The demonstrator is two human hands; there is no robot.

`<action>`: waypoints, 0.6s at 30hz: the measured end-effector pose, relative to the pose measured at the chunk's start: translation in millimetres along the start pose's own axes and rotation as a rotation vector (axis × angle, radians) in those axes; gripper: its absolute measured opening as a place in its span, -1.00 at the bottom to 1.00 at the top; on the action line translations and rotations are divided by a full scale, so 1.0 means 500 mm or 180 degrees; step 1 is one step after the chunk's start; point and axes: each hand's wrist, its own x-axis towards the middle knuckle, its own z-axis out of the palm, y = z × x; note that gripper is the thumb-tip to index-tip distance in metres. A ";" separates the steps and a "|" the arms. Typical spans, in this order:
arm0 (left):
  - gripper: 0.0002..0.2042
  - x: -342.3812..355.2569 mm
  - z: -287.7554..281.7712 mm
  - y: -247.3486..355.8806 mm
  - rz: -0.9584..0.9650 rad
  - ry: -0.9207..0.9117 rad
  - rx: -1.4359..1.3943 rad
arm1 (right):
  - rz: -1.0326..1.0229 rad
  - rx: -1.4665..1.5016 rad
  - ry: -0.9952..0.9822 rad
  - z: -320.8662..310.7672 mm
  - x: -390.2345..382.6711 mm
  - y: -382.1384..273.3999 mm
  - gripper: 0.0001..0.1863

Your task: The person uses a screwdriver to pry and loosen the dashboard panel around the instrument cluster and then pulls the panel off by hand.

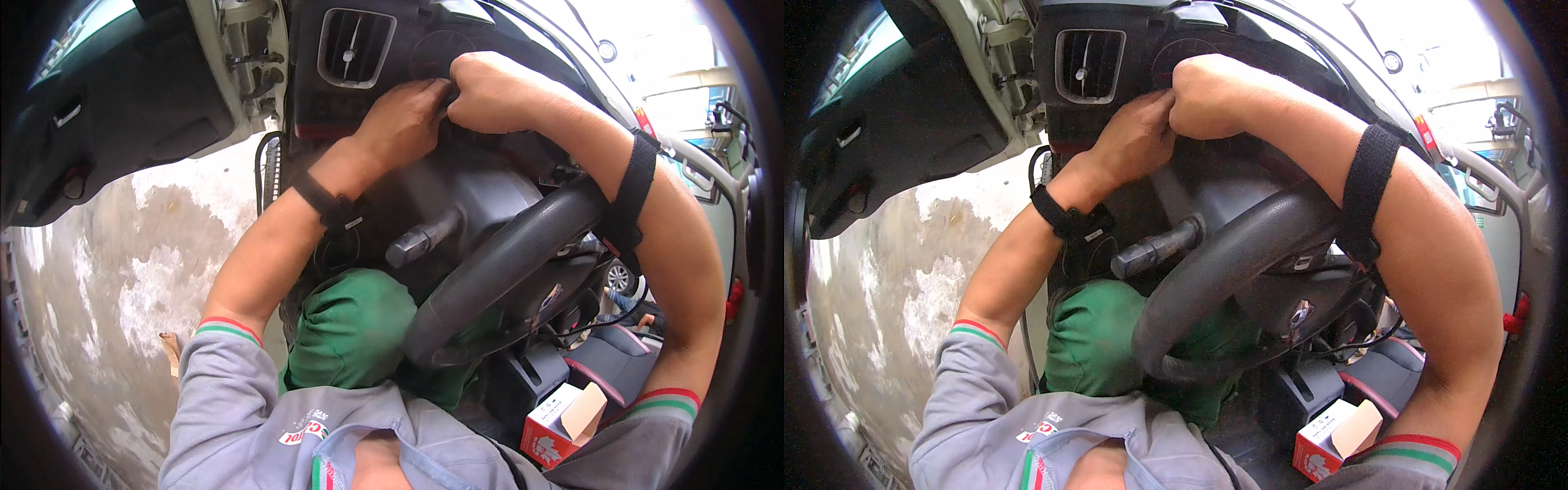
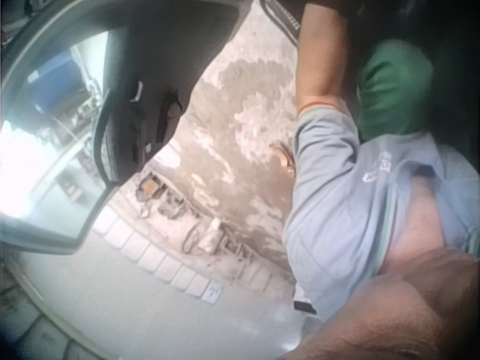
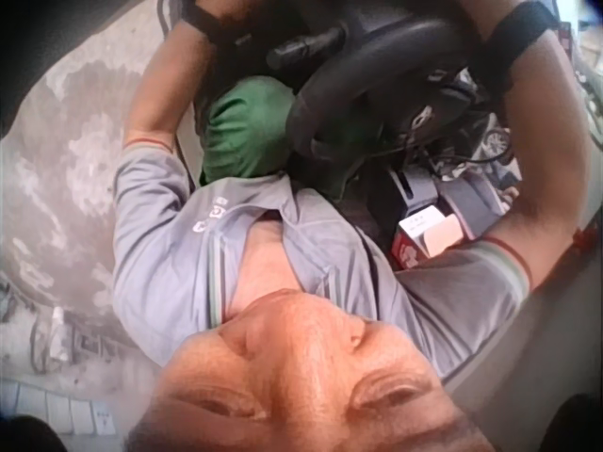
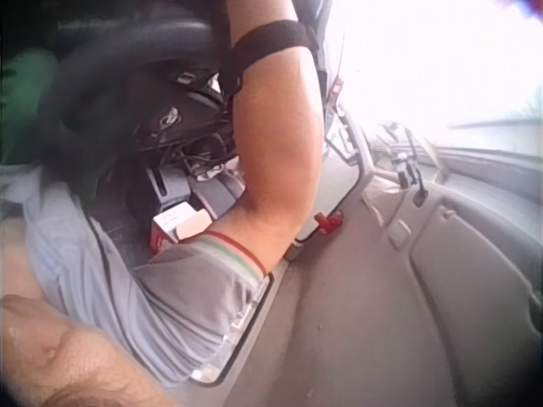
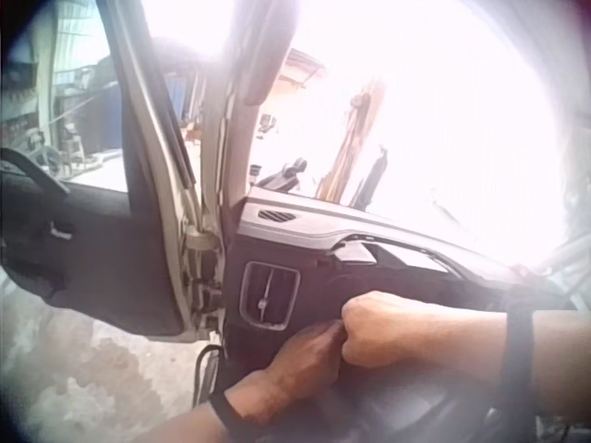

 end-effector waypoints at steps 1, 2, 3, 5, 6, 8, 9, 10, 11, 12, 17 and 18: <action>-0.73 -0.003 -0.001 -0.004 -0.0009 -0.0009 0.0012 | -0.0013 0.0012 0.0000 -0.003 -0.001 -0.004 -0.66; -0.74 -0.007 -0.003 -0.008 0.0021 -0.0147 0.0175 | 0.0179 0.0246 -0.0325 -0.005 -0.001 -0.008 -0.66; -0.74 -0.008 -0.003 -0.007 0.0059 -0.0280 0.0321 | 0.0387 0.0472 -0.0654 -0.008 -0.003 -0.010 -0.66; -0.75 -0.012 -0.002 -0.004 0.0005 -0.0386 0.0470 | 0.0575 0.0770 -0.0705 -0.010 -0.005 -0.012 -0.66; -0.75 -0.014 -0.003 -0.003 -0.0049 -0.0484 0.0630 | 0.0754 0.1061 -0.0750 -0.011 -0.005 -0.013 -0.65; -0.74 -0.022 0.002 -0.010 0.0130 -0.0330 0.0664 | 0.0508 0.0757 -0.0810 0.003 0.002 0.000 -0.67; -0.73 -0.025 0.002 -0.012 0.0320 -0.0178 0.0691 | 0.0273 0.0453 -0.0862 0.003 0.002 -0.002 -0.68; -0.73 -0.028 0.004 -0.014 0.0316 -0.0172 0.0697 | 0.0266 0.0448 -0.0862 0.002 -0.001 -0.004 -0.68; -0.70 -0.031 0.007 -0.014 0.0316 -0.0067 0.0734 | 0.0447 0.0701 -0.0796 0.000 -0.006 -0.006 -0.70; -0.68 -0.033 0.010 -0.013 0.0317 0.0037 0.0768 | 0.0632 0.0954 -0.0730 -0.002 -0.009 -0.008 -0.72; -0.68 -0.070 0.010 0.023 -0.1203 -0.0115 0.0539 | 0.0682 0.0453 -0.1092 0.006 -0.002 0.007 -0.74; -0.69 -0.076 0.003 0.032 -0.2087 -0.0223 0.0250 | 0.0838 0.0571 -0.1193 0.005 -0.005 0.001 -0.75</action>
